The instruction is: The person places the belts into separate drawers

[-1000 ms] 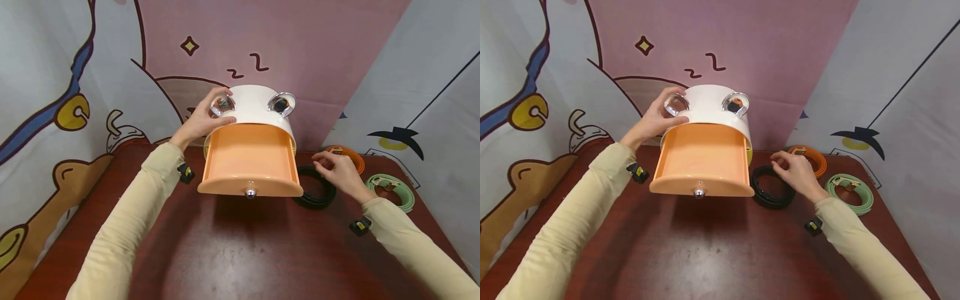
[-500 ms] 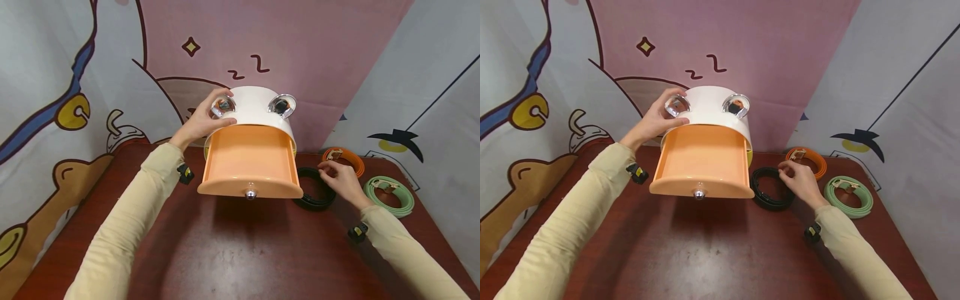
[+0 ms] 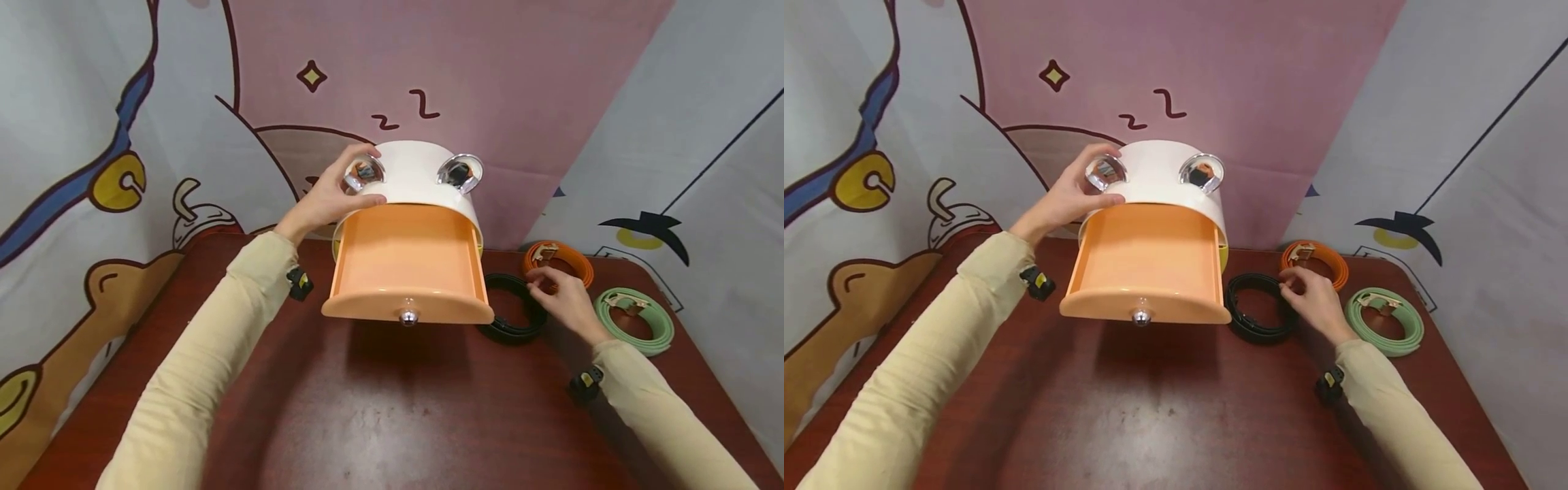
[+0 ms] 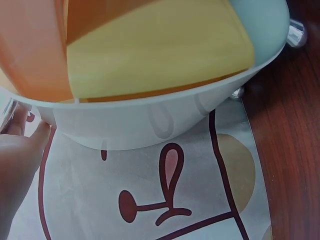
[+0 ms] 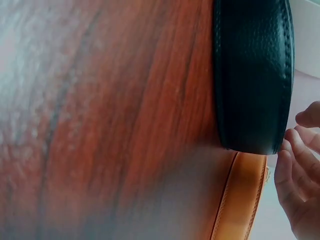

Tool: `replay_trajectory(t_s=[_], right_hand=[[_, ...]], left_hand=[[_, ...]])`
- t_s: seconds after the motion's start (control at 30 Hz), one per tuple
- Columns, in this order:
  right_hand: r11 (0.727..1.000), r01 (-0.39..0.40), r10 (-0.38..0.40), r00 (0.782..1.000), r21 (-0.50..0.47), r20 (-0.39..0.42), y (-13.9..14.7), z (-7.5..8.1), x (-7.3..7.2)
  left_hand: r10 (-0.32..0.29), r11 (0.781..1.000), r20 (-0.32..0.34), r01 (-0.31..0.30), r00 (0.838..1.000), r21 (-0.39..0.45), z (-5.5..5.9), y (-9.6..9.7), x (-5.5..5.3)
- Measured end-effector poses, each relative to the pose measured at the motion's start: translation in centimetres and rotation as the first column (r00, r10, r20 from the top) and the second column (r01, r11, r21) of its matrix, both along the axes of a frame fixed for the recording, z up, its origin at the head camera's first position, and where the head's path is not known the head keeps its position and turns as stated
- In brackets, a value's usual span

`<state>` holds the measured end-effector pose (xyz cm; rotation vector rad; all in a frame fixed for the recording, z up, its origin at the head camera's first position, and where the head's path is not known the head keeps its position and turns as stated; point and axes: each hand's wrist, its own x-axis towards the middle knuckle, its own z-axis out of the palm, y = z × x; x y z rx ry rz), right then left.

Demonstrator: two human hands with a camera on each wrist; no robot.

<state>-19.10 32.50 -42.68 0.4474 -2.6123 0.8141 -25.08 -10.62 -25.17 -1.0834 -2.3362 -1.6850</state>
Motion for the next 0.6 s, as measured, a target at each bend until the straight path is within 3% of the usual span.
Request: replay_trajectory(t_s=[0.6], right_hand=[[1.000,-0.010,0.009,0.999,0.011,0.052,0.67,-0.99,0.65]], left_hand=[[0.052,0.997,0.001,-0.052,0.999,-0.060,0.27,0.06,0.39]])
